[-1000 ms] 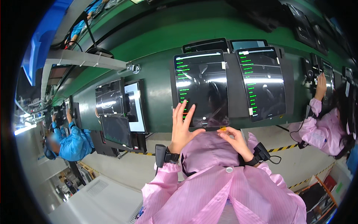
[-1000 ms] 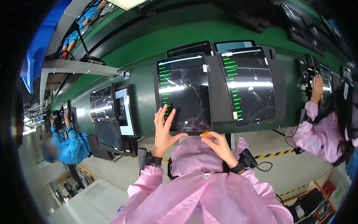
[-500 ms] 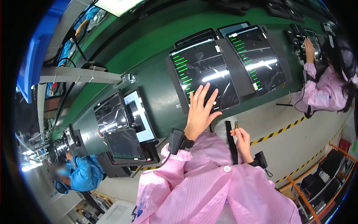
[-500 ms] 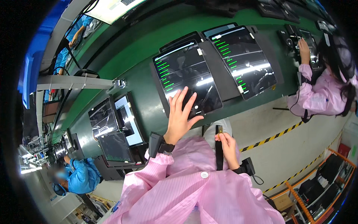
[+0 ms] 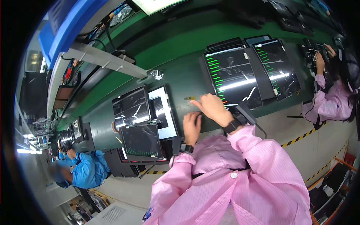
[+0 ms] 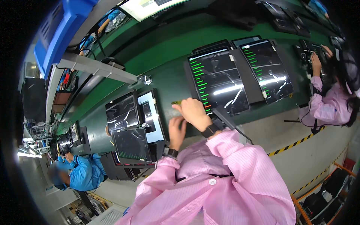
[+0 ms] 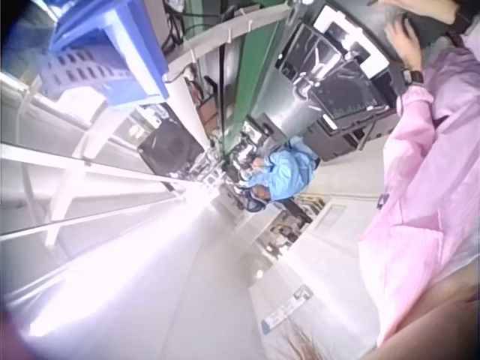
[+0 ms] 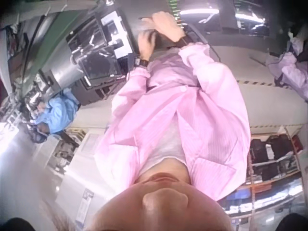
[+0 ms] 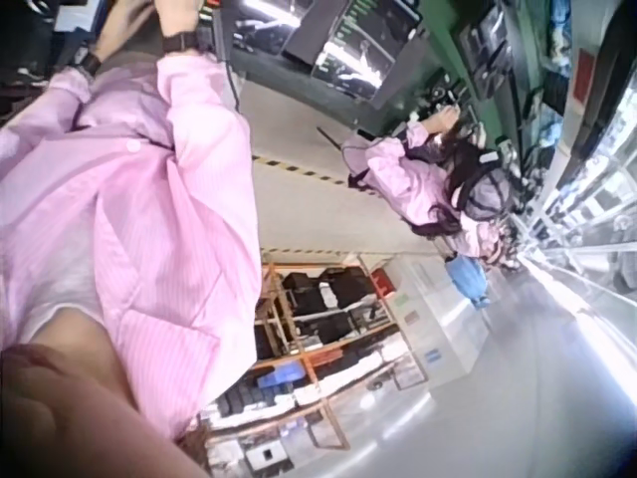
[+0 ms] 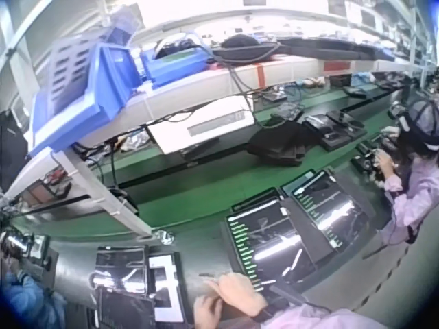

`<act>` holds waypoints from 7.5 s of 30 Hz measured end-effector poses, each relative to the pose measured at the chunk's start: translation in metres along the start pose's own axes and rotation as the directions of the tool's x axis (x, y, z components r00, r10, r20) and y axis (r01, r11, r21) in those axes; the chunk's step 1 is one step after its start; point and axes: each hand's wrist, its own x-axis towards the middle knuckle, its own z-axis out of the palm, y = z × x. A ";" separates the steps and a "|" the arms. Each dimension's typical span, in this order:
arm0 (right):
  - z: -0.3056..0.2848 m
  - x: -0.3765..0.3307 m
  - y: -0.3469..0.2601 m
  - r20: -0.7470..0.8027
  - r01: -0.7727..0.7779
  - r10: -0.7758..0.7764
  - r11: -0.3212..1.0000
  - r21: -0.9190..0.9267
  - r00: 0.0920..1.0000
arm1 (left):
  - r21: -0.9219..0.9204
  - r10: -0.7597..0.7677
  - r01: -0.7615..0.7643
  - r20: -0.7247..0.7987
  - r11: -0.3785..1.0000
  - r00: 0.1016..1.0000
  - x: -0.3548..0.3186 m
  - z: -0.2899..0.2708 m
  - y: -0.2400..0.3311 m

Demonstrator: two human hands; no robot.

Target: Testing and inspecting electronic tablet screens on a factory assembly line.

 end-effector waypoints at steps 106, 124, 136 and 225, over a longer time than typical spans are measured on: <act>-0.064 -0.123 0.225 0.277 -0.339 0.276 0.208 0.917 0.920 | 0.036 0.243 -0.248 0.117 0.968 0.963 0.028 0.101 0.193; -0.056 -0.124 0.233 0.154 -0.223 0.221 0.332 0.916 0.963 | 0.151 0.359 -0.373 0.114 0.916 0.926 0.035 0.111 0.185; -0.054 -0.124 0.229 0.107 -0.188 0.244 0.342 0.921 0.964 | 0.191 0.445 -0.445 0.044 0.875 0.895 0.032 0.117 0.175; -0.234 0.027 0.271 -0.429 0.039 -0.123 0.979 -0.200 0.895 | 0.221 0.223 -0.239 0.096 0.945 0.970 0.212 0.040 0.084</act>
